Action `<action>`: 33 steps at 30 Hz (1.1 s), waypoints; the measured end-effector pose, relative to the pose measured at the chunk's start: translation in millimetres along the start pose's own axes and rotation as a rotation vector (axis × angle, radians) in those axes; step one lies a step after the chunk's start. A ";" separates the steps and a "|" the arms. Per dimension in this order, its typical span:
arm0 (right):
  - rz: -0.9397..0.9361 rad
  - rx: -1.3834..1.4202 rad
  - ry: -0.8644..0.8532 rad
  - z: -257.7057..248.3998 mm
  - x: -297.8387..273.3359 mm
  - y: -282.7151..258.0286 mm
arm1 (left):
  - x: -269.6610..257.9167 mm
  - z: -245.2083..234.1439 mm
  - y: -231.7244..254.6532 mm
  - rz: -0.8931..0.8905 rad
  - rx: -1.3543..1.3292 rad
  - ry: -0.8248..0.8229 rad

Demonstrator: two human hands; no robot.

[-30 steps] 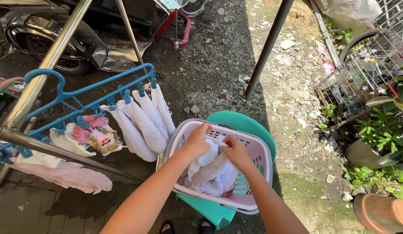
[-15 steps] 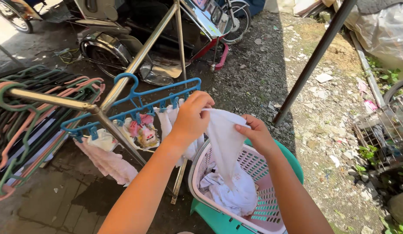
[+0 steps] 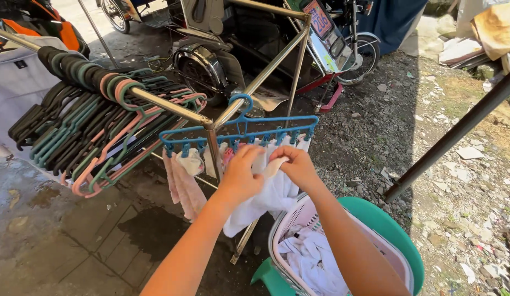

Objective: Hanging wet laundry on a drying rack using hangers and clips.

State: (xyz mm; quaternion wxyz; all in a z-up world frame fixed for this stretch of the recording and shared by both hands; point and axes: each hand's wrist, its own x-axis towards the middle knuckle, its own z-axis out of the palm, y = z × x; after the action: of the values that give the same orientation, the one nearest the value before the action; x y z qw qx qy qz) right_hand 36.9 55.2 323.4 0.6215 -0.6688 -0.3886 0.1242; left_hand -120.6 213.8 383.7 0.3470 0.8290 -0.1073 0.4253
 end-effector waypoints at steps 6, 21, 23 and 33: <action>0.139 -0.402 -0.011 54.2 5.7 9.4 | -67.6 67.3 -91.0 -0.641 -0.351 0.034; 0.108 -0.592 0.118 61.1 63.6 -62.7 | -70.8 186.2 -211.8 -1.154 -0.723 0.591; 0.144 -0.586 0.097 58.7 69.0 -56.0 | -64.6 182.2 -206.1 -1.107 -0.766 0.601; 0.102 -0.753 0.040 51.0 82.5 -36.7 | -62.8 176.0 -212.0 -1.016 -0.931 0.713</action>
State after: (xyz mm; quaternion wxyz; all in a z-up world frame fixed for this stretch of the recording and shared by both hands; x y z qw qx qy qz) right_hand 45.4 145.6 373.6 0.3329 -0.8710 -0.3610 -0.0098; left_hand 52.1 245.2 162.2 0.8257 0.3583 0.2363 0.3660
